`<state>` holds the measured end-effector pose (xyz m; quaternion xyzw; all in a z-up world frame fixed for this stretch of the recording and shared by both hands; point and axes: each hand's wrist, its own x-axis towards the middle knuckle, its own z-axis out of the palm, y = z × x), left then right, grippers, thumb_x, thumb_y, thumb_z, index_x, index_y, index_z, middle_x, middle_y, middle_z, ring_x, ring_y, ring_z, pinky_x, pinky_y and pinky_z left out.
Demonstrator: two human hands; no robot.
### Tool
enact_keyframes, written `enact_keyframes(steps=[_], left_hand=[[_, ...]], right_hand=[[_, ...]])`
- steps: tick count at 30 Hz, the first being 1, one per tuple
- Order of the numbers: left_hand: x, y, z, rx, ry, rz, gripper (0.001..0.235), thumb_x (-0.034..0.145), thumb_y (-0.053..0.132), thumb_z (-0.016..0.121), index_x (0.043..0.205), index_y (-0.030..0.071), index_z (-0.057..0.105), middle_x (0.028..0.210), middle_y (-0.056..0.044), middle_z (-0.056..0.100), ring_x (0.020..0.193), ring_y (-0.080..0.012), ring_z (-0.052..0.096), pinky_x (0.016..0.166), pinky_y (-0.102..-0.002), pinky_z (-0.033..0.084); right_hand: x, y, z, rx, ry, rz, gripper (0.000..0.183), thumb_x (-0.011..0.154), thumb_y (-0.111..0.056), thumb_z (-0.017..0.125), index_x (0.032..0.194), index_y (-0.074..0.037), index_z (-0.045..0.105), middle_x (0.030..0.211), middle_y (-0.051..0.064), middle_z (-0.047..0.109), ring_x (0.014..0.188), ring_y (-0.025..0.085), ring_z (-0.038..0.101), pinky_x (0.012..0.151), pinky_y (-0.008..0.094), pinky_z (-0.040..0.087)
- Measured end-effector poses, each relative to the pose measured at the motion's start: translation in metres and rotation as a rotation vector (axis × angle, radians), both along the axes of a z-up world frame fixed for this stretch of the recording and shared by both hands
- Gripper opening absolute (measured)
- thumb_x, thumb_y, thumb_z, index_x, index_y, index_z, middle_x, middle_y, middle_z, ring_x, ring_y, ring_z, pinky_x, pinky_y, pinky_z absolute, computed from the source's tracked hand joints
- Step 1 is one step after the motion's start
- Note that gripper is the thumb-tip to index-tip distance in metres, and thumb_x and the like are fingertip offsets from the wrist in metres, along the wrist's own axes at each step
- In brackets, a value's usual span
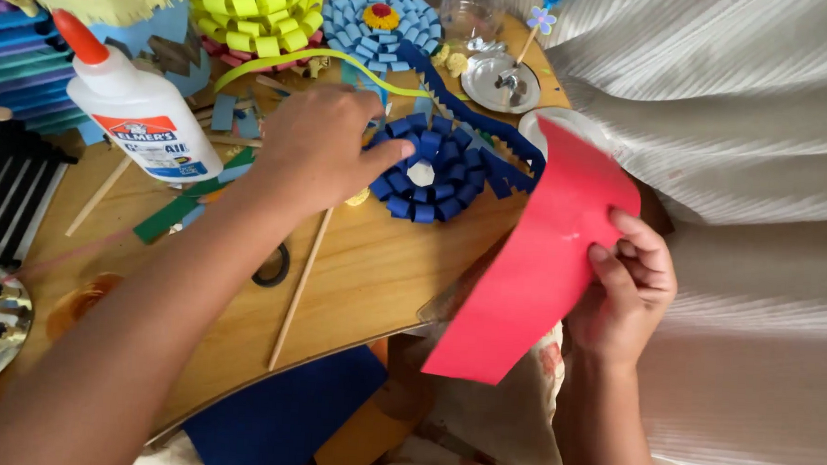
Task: Measuring, marking, and cutting a strip of red paper using a ruler, pencil, and scissors.
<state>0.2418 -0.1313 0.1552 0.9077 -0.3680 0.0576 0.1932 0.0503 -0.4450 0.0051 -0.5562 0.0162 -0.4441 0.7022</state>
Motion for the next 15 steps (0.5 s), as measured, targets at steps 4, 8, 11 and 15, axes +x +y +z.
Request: enact_keyframes(steps=[4,8,11,15], left_hand=[[0.012,-0.018,-0.013,-0.014,-0.008,0.024,0.061,0.087,0.056,0.075,0.114,0.001,0.074,0.094,-0.02,0.072,0.099,-0.0454,0.069,0.083,-0.057,0.049],[0.02,-0.032,-0.018,0.039,0.209,0.123,0.074,0.068,0.051,0.086,0.128,0.012,0.066,0.109,-0.012,0.073,0.11,-0.0421,0.068,0.095,-0.057,0.047],[0.028,-0.039,-0.031,0.02,0.25,0.161,0.059,0.064,0.046,0.087,0.115,0.022,0.069,0.097,-0.002,0.073,0.106,-0.0345,0.07,0.092,-0.05,0.05],[0.026,-0.047,-0.032,0.002,0.291,0.129,0.045,0.061,0.042,0.084,0.1,0.026,0.07,0.088,0.006,0.072,0.1,-0.0256,0.073,0.089,-0.04,0.053]], right_hand=[[0.004,0.025,0.032,0.077,0.003,0.03,0.042,0.087,0.012,0.06,0.129,0.01,0.059,0.107,0.018,0.072,0.096,0.021,0.075,0.083,0.032,0.064],[0.006,0.018,0.032,0.215,0.033,0.072,0.049,0.084,0.009,0.055,0.133,0.006,0.061,0.109,0.014,0.071,0.096,0.02,0.074,0.08,0.03,0.065],[0.005,0.03,0.056,0.393,-0.002,0.137,0.048,0.086,0.005,0.054,0.133,0.001,0.063,0.116,0.013,0.073,0.097,0.02,0.075,0.079,0.029,0.064],[0.002,0.012,0.055,0.624,-0.063,0.341,0.049,0.089,-0.002,0.053,0.135,-0.008,0.067,0.131,0.006,0.072,0.081,0.01,0.057,0.065,0.019,0.04]])
